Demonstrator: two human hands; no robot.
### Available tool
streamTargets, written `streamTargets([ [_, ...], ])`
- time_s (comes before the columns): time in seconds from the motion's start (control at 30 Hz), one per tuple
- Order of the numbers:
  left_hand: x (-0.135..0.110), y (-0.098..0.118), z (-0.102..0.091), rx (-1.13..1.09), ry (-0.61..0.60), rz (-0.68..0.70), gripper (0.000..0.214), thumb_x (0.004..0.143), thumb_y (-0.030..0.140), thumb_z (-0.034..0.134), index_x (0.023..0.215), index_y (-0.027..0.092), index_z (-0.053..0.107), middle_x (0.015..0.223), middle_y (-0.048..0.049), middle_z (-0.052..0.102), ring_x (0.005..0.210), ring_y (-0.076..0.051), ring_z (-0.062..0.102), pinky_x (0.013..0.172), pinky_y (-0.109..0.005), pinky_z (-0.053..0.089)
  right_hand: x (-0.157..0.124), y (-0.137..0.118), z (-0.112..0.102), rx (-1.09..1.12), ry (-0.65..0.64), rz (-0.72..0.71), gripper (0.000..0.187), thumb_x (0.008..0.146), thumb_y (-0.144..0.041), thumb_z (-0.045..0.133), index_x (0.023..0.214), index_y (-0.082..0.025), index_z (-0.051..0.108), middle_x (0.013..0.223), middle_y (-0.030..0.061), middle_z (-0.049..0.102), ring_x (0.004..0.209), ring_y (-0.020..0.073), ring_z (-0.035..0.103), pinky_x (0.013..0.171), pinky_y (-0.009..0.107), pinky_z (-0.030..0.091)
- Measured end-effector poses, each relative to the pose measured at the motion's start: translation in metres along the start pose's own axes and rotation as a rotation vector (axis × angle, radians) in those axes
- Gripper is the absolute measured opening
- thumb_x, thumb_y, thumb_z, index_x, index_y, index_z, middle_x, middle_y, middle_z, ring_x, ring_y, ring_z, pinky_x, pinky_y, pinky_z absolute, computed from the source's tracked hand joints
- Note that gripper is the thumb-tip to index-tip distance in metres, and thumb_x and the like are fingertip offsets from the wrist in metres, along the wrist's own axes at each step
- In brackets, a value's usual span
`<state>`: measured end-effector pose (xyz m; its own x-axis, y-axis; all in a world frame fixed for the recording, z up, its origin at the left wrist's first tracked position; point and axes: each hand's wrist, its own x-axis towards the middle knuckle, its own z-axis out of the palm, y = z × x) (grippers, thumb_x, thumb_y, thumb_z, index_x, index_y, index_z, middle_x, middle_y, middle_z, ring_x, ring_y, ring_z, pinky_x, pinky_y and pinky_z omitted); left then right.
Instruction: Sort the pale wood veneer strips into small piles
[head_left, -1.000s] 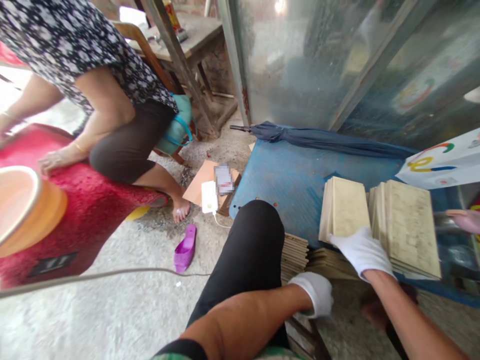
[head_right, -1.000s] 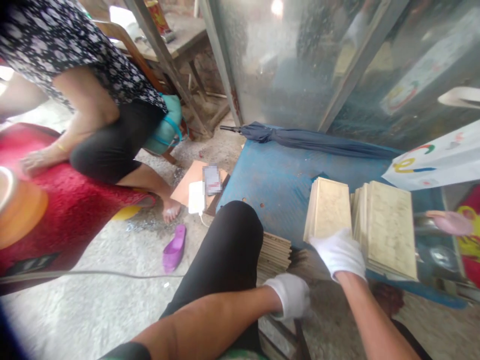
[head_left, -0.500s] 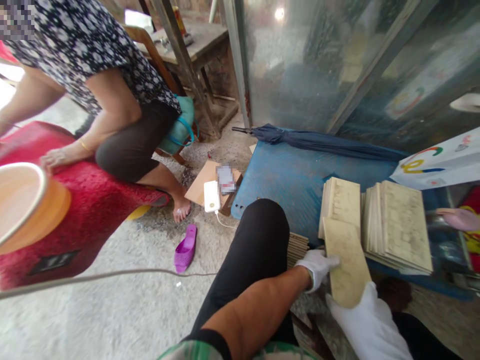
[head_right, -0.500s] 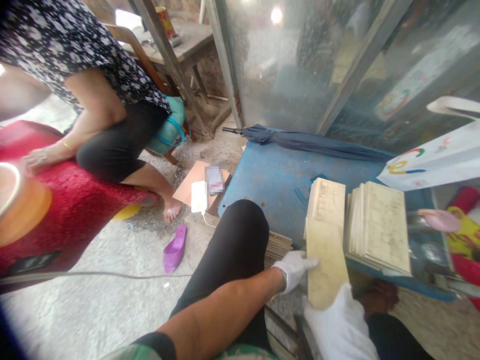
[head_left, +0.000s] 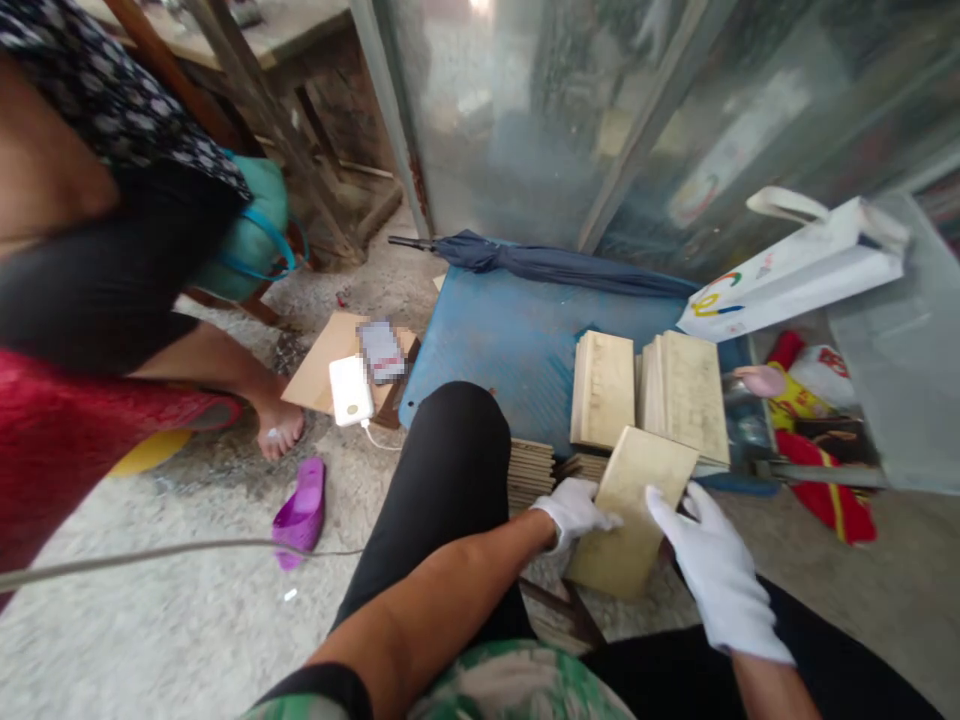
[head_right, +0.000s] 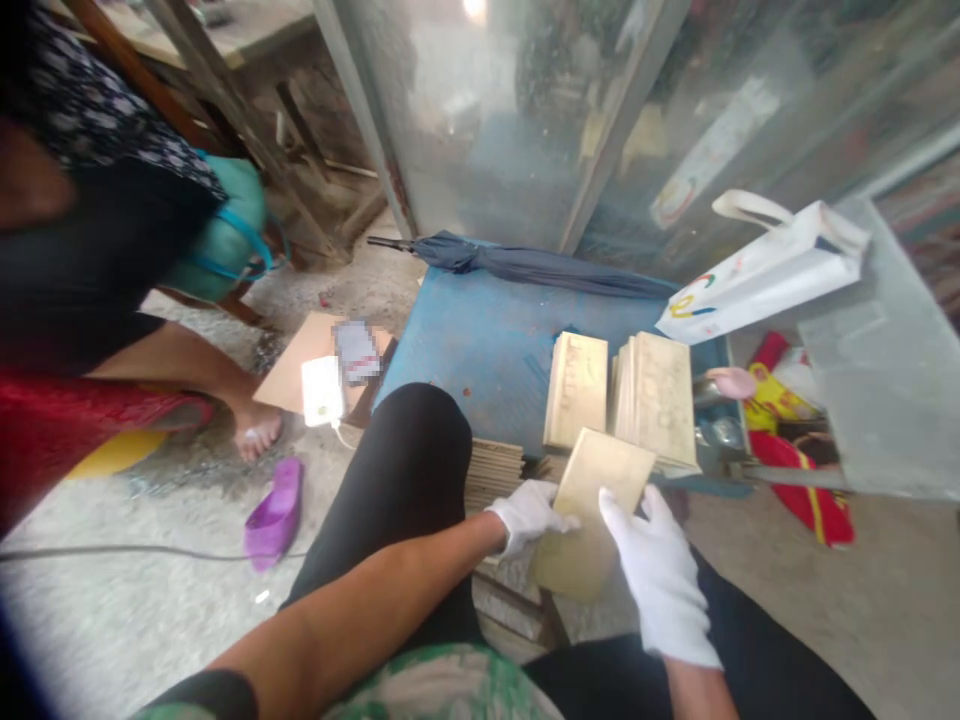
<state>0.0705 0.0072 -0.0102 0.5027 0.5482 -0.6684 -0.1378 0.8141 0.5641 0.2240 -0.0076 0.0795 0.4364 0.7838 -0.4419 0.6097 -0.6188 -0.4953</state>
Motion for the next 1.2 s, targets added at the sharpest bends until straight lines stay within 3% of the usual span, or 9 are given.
streamTargets([
  [0.13, -0.001, 0.002, -0.001, 0.177, -0.047, 0.044, 0.041, 0.049, 0.029, 0.084, 0.085, 0.011, 0.076, 0.078, -0.0046, 0.072, 0.065, -0.014, 0.059, 0.063, -0.025, 0.049, 0.012, -0.011, -0.024, 0.331, 0.146, 0.059, 0.073, 0.064, -0.06, 0.071, 0.125, -0.021, 0.058, 0.102, 0.0066, 0.069, 0.078, 0.0192, 0.068, 0.063, 0.027, 0.054],
  [0.3, 0.0, -0.001, 0.0, 0.378, -0.074, 0.117, 0.032, 0.062, 0.027, 0.074, 0.09, 0.011, 0.076, 0.083, -0.0051, 0.073, 0.07, -0.015, 0.061, 0.065, -0.026, 0.05, 0.013, -0.002, -0.051, 0.563, 0.027, 0.143, 0.064, 0.062, -0.052, 0.079, 0.116, -0.02, 0.063, 0.09, 0.0031, 0.07, 0.058, 0.0108, 0.062, 0.052, 0.02, 0.052],
  [0.43, -0.007, -0.005, 0.004, 0.475, -0.163, 0.173, 0.032, 0.068, 0.027, 0.07, 0.096, 0.012, 0.075, 0.085, -0.0035, 0.073, 0.072, -0.016, 0.062, 0.068, -0.025, 0.05, 0.007, 0.021, -0.066, 0.608, -0.098, 0.257, 0.052, 0.067, -0.048, 0.08, 0.108, -0.02, 0.065, 0.083, 0.0036, 0.07, 0.062, 0.0147, 0.066, 0.058, 0.025, 0.058],
  [0.6, -0.009, -0.011, 0.008, 0.638, -0.25, 0.164, 0.03, 0.074, 0.019, 0.063, 0.101, 0.015, 0.075, 0.089, -0.0015, 0.074, 0.077, -0.016, 0.064, 0.067, -0.021, 0.048, -0.011, 0.054, -0.067, 0.71, -0.134, 0.255, 0.044, 0.066, -0.043, 0.082, 0.098, -0.019, 0.065, 0.091, 0.0047, 0.071, 0.067, 0.0176, 0.068, 0.069, 0.032, 0.06],
  [0.7, -0.006, -0.016, 0.007, 0.925, -0.321, 0.23, 0.039, 0.074, 0.011, 0.056, 0.108, 0.018, 0.073, 0.093, -0.0027, 0.074, 0.086, -0.019, 0.066, 0.077, -0.024, 0.049, -0.024, 0.065, -0.059, 0.681, -0.219, 0.21, 0.041, 0.075, -0.049, 0.074, 0.102, -0.018, 0.067, 0.102, 0.0077, 0.07, 0.082, 0.02, 0.069, 0.085, 0.036, 0.056],
  [0.8, -0.004, -0.023, 0.004, 1.172, -0.304, 0.204, 0.042, 0.065, 0.012, 0.064, 0.105, 0.018, 0.073, 0.095, -0.0082, 0.074, 0.089, -0.025, 0.067, 0.083, -0.03, 0.049, -0.029, 0.069, -0.041, 0.458, -0.291, 0.076, 0.044, 0.08, -0.055, 0.066, 0.107, -0.019, 0.069, 0.112, 0.009, 0.068, 0.1, 0.0225, 0.065, 0.098, 0.039, 0.047],
  [0.93, -0.005, -0.026, -0.002, 1.154, -0.128, 0.084, 0.035, 0.058, 0.021, 0.073, 0.093, 0.017, 0.074, 0.093, -0.0121, 0.073, 0.09, -0.03, 0.068, 0.084, -0.033, 0.051, -0.012, 0.074, -0.007, 0.147, -0.339, -0.072, 0.048, 0.081, -0.062, 0.057, 0.1, -0.02, 0.071, 0.107, 0.0074, 0.069, 0.108, 0.0242, 0.059, 0.104, 0.041, 0.039],
  [1.2, 0.01, -0.01, -0.009, 1.067, 0.11, 0.015, 0.033, 0.077, 0.022, 0.062, 0.107, 0.014, 0.07, 0.107, -0.0118, 0.071, 0.104, -0.025, 0.065, 0.095, -0.029, 0.046, 0.039, 0.089, 0.051, 0.285, -0.373, -0.098, 0.05, 0.076, -0.066, 0.058, 0.09, -0.019, 0.07, 0.102, 0.0071, 0.07, 0.099, 0.0236, 0.062, 0.094, 0.039, 0.046],
])
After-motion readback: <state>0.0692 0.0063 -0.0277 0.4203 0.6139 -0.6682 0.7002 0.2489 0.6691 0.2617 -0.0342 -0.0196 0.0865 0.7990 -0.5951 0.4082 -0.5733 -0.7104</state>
